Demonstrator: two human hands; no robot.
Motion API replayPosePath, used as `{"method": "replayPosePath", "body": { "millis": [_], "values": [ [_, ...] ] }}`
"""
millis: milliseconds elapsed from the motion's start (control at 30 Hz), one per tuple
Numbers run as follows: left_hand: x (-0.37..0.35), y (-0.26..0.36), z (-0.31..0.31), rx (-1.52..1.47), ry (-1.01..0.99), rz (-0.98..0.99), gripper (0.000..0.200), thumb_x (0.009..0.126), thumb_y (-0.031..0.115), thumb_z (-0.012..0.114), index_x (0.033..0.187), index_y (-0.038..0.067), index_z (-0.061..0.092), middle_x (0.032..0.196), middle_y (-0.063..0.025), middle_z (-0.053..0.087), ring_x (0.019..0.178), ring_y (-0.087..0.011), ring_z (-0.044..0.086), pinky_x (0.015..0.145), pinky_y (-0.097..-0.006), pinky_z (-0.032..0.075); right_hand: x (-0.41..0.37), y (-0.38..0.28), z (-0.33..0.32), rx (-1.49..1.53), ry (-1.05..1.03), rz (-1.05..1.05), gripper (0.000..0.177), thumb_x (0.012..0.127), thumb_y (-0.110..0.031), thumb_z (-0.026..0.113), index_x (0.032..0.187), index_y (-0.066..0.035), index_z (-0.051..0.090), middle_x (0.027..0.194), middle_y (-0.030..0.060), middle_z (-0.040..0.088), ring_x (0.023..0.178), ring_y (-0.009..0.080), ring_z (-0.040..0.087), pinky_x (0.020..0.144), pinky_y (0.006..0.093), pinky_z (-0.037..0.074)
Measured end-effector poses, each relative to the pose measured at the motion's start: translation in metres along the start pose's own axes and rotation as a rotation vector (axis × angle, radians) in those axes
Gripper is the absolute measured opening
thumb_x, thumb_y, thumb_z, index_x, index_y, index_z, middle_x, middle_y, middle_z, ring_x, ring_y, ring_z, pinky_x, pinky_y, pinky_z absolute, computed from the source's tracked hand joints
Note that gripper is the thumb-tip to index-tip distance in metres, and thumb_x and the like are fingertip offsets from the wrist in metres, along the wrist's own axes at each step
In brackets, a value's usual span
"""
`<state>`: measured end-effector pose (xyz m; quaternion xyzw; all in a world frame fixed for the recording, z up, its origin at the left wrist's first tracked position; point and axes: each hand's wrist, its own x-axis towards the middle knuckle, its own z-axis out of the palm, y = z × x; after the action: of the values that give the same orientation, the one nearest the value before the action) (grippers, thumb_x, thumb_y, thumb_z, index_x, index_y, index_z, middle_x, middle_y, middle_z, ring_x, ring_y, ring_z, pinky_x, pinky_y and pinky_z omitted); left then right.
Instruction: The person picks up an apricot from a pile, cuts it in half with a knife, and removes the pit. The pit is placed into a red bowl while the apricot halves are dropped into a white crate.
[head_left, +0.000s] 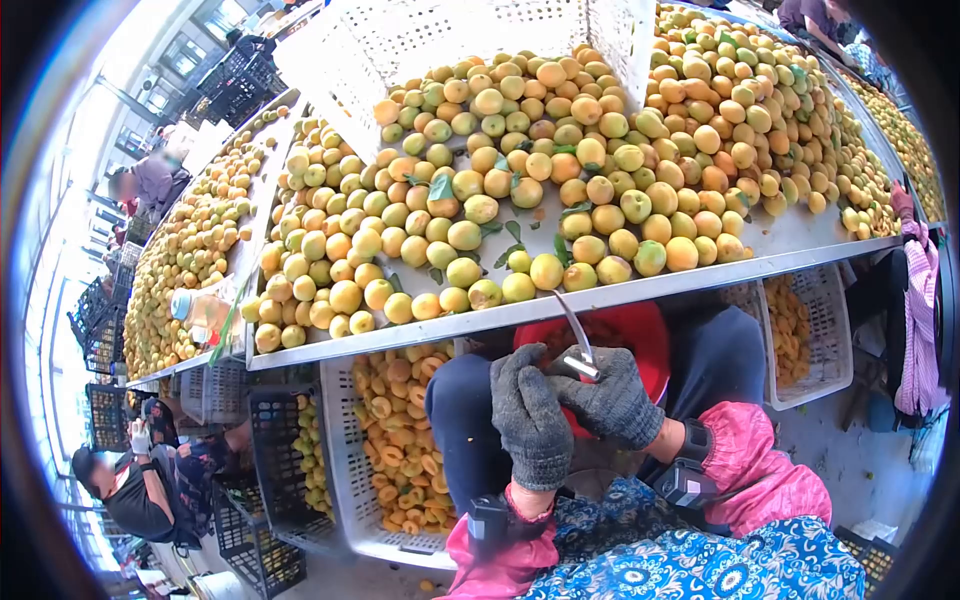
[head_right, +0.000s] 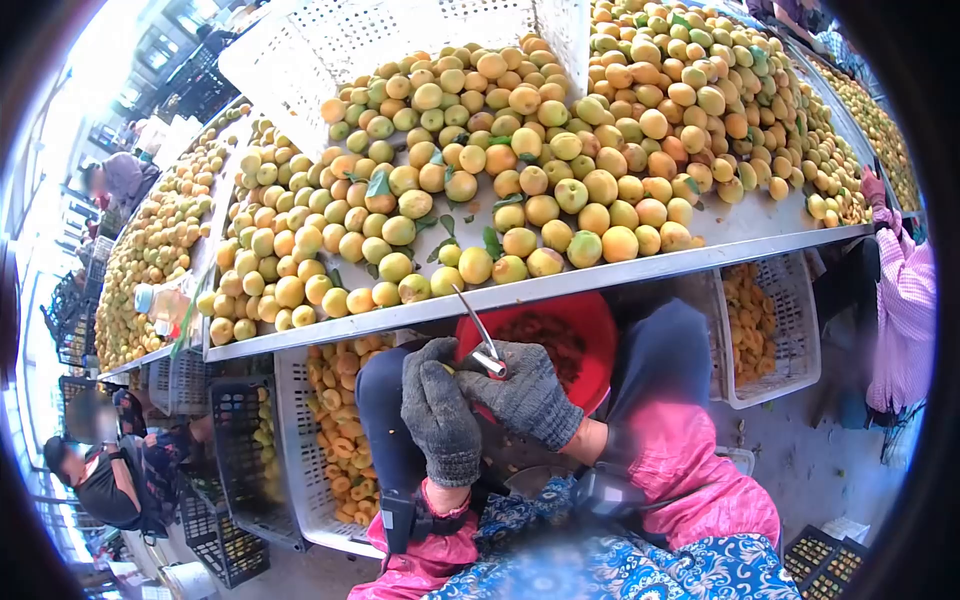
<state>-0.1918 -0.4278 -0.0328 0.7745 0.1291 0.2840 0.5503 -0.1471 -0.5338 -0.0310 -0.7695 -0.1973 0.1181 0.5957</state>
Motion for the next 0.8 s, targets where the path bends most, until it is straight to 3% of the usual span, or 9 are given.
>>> {"method": "replayPosePath", "body": {
  "millis": [67, 267, 367, 567, 633, 667, 700, 733, 800],
  "values": [
    [0.005, 0.008, 0.0, -0.095, -0.005, -0.153, 0.027, 0.098, 0.016, 0.04, 0.101, -0.001, 0.061, 0.091, -0.0116, 0.061, 0.086, -0.0215, 0.059, 0.079, -0.0331, 0.047, 0.0, -0.003, 0.004, -0.063, 0.045, -0.156, 0.015, 0.081, -0.018, 0.07, 0.088, -0.005, 0.066, 0.071, 0.0118, 0.065, 0.066, 0.022, 0.065, 0.062, 0.0342, 0.05],
    [0.014, 0.007, -0.016, -0.113, -0.12, -0.257, 0.035, 0.1, 0.022, 0.035, 0.1, -0.001, 0.062, 0.081, -0.0093, 0.062, 0.075, -0.0177, 0.059, 0.071, -0.0298, 0.047, -0.003, -0.009, 0.011, 0.128, 0.065, 0.06, 0.014, 0.082, -0.016, 0.071, 0.089, -0.004, 0.066, 0.077, 0.0136, 0.066, 0.066, 0.0256, 0.066, 0.062, 0.0334, 0.052],
    [0.019, 0.008, -0.025, -0.069, -0.215, -0.328, 0.033, 0.099, 0.021, 0.037, 0.097, 0.0, 0.063, 0.084, -0.0103, 0.063, 0.077, -0.0177, 0.06, 0.073, -0.0307, 0.048, -0.004, -0.006, 0.008, -0.004, 0.012, -0.179, 0.015, 0.081, -0.01, 0.073, 0.093, -0.002, 0.067, 0.082, 0.0096, 0.069, 0.072, 0.0152, 0.066, 0.063, 0.0317, 0.052],
    [0.029, 0.014, -0.064, -0.127, -0.28, -0.119, 0.025, 0.096, 0.019, 0.046, 0.094, 0.001, 0.063, 0.084, -0.0074, 0.065, 0.07, -0.0184, 0.061, 0.067, -0.0294, 0.049, -0.004, -0.011, 0.011, 0.322, -0.147, -0.102, 0.02, 0.081, -0.014, 0.074, 0.097, -0.004, 0.068, 0.083, 0.0057, 0.07, 0.078, 0.0099, 0.065, 0.071, 0.0279, 0.053],
    [0.039, 0.006, -0.093, -0.335, -0.117, -0.597, 0.032, 0.098, 0.025, 0.042, 0.093, 0.004, 0.065, 0.08, -0.0057, 0.064, 0.073, -0.0182, 0.061, 0.07, -0.0308, 0.048, -0.005, -0.02, 0.006, 0.377, -0.26, -0.027, 0.019, 0.081, -0.013, 0.074, 0.097, -0.003, 0.069, 0.083, 0.0025, 0.069, 0.08, 0.0078, 0.063, 0.074, 0.0264, 0.052],
    [0.046, -0.004, -0.113, -0.108, -0.146, -0.399, 0.033, 0.098, 0.026, 0.041, 0.094, 0.004, 0.065, 0.079, -0.0059, 0.064, 0.074, -0.0177, 0.061, 0.068, -0.0304, 0.048, -0.003, -0.016, 0.006, 0.354, -0.24, -0.033, 0.019, 0.081, -0.013, 0.075, 0.096, -0.003, 0.069, 0.083, 0.0025, 0.069, 0.079, 0.0077, 0.063, 0.073, 0.0256, 0.052],
    [0.052, -0.001, -0.13, -0.042, -0.071, -0.47, 0.027, 0.097, 0.022, 0.044, 0.095, 0.004, 0.065, 0.084, -0.007, 0.065, 0.074, -0.0191, 0.061, 0.068, -0.0311, 0.049, -0.001, -0.018, 0.003, 0.361, -0.242, -0.035, 0.019, 0.081, -0.013, 0.075, 0.096, -0.003, 0.069, 0.083, 0.0025, 0.069, 0.079, 0.0077, 0.063, 0.073, 0.0256, 0.052],
    [0.058, -0.01, -0.149, 0.173, -0.096, -0.249, 0.035, 0.098, 0.034, 0.049, 0.096, 0.004, 0.066, 0.077, -0.0039, 0.062, 0.073, -0.0126, 0.06, 0.063, -0.0235, 0.047, 0.001, -0.023, -0.003, 0.374, -0.24, 0.104, 0.018, 0.081, -0.012, 0.074, 0.095, -0.003, 0.069, 0.083, 0.0028, 0.069, 0.078, 0.0078, 0.063, 0.072, 0.0256, 0.052],
    [0.072, -0.048, -0.181, 0.376, -0.088, -0.11, 0.03, 0.096, 0.03, 0.053, 0.098, 0.003, 0.065, 0.081, -0.0058, 0.062, 0.077, -0.0164, 0.061, 0.068, -0.0273, 0.048, 0.006, -0.024, -0.009, 0.408, -0.224, 0.286, 0.015, 0.082, -0.012, 0.072, 0.094, -0.004, 0.069, 0.083, 0.0035, 0.069, 0.077, 0.0085, 0.063, 0.073, 0.0266, 0.052]
  ]
}}
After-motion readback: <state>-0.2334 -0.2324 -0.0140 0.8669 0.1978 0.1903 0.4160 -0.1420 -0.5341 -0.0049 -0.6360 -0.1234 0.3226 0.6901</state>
